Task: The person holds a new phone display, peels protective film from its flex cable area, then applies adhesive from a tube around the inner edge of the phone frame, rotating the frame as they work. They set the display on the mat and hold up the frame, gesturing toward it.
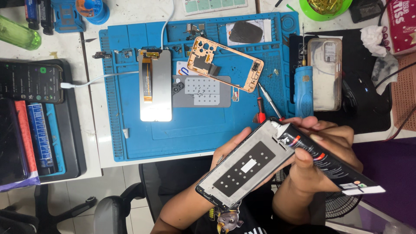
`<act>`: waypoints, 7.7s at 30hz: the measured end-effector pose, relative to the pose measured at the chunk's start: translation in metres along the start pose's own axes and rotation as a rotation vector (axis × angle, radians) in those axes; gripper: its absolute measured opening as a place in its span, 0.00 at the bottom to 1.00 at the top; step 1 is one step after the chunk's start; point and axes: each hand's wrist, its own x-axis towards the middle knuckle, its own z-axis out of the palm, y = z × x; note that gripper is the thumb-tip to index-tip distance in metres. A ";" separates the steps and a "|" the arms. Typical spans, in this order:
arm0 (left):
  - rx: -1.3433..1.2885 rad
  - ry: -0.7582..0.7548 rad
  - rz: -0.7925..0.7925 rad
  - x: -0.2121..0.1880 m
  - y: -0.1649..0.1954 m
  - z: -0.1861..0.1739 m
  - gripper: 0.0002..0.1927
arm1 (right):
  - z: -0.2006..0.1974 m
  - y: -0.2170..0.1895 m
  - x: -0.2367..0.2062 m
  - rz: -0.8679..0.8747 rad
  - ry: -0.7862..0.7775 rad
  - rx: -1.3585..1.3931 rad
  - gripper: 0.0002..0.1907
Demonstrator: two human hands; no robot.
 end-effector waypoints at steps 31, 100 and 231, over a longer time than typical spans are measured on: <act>0.032 -0.126 0.057 0.004 -0.008 0.008 0.33 | -0.014 0.013 -0.012 -0.047 0.031 -0.070 0.17; 0.985 -0.447 0.722 0.004 -0.007 0.043 0.53 | 0.039 -0.058 -0.006 0.132 -0.297 -0.032 0.17; 0.891 -0.447 0.549 -0.002 -0.014 0.039 0.53 | 0.020 -0.042 -0.009 0.064 -0.153 -0.097 0.15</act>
